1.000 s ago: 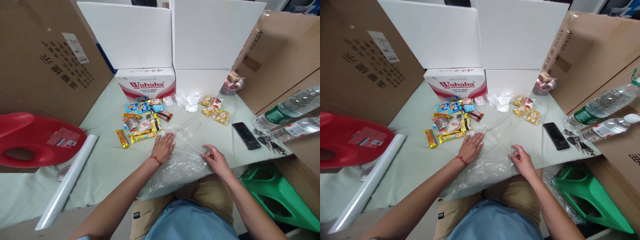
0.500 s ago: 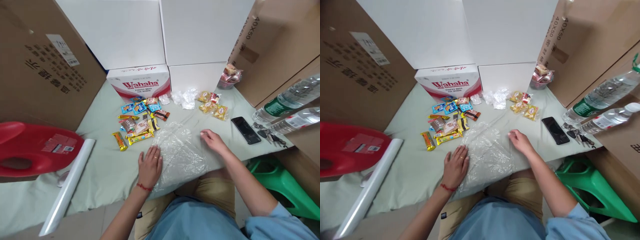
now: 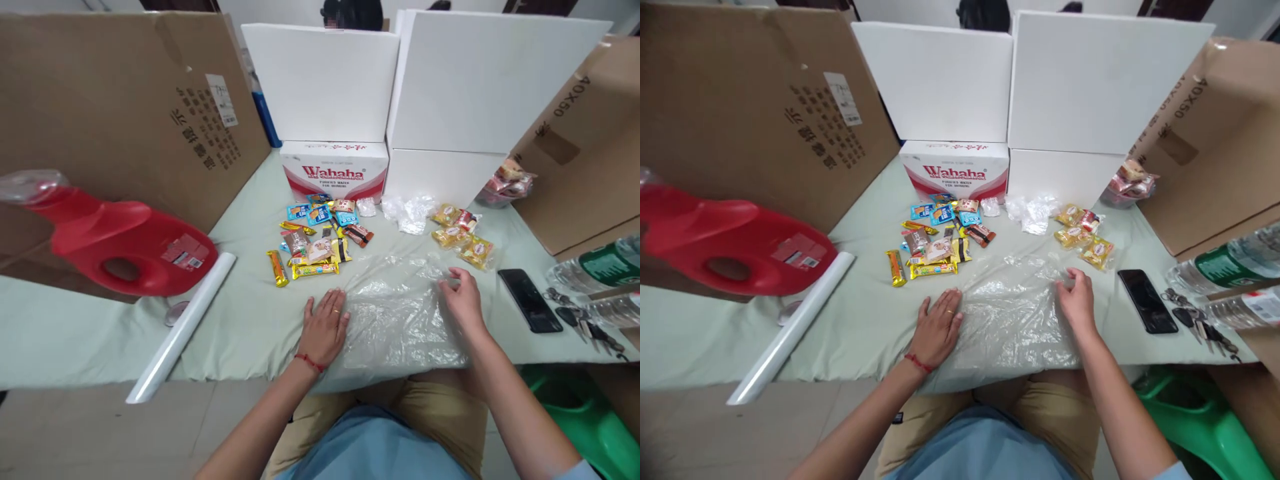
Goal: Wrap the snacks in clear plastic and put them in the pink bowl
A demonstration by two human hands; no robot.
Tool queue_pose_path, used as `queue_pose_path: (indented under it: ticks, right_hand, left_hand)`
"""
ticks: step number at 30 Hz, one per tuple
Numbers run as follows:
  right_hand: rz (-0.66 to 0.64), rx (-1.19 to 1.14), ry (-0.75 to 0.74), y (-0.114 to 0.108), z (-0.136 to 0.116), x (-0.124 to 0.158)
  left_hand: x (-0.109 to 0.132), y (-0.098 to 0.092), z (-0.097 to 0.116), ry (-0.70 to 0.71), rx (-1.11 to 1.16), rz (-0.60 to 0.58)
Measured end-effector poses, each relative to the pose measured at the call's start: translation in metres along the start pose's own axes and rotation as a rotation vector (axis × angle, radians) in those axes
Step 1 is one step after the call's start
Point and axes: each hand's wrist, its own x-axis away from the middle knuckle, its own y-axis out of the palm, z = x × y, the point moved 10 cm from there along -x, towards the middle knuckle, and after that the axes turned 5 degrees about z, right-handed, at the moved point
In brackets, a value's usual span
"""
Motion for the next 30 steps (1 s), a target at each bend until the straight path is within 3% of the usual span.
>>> queue_pose_path:
  ticks: [2,4,6,8,10,12,15,17,19,24,30]
  right_hand:
    - [0.089,0.118,-0.153,-0.019,-0.020,0.010]
    - [0.102,0.145,-0.332,-0.022,-0.050,0.031]
    - [-0.026,0.146,-0.521,-0.004,-0.080,0.062]
    - [-0.227,0.143,-0.676,0.027,-0.103,0.100]
    - [-0.407,0.161,-0.778,0.057,-0.116,0.138]
    - [-0.526,0.208,-0.837,0.080,-0.121,0.166]
    - [-0.631,0.280,-0.884,0.101,-0.119,0.190]
    - [-0.682,0.284,-0.900,0.105,-0.118,0.195]
    - [-0.718,0.259,-0.917,0.101,-0.116,0.195]
    - [-0.644,0.260,-0.870,0.066,-0.093,0.176]
    - [-0.446,0.418,-0.713,0.012,-0.014,0.130]
  left_hand:
    - [-0.001,-0.009,-0.001,-0.028,0.013,0.094]
    - [-0.002,-0.026,-0.001,-0.054,0.046,0.242]
    - [-0.004,-0.045,0.004,-0.042,0.102,0.368]
    - [-0.011,-0.059,0.014,-0.005,0.158,0.418]
    - [-0.023,-0.063,0.027,0.034,0.180,0.393]
    - [-0.037,-0.053,0.045,0.110,0.171,0.280]
    - [-0.049,-0.016,0.065,0.242,0.126,0.016]
    - [-0.049,0.008,0.060,0.245,0.081,-0.111]
    - [-0.048,0.021,0.047,0.198,0.025,-0.165]
    - [-0.038,0.020,0.019,0.089,-0.082,-0.156]
    - [-0.023,0.018,0.018,0.016,-0.066,-0.140]
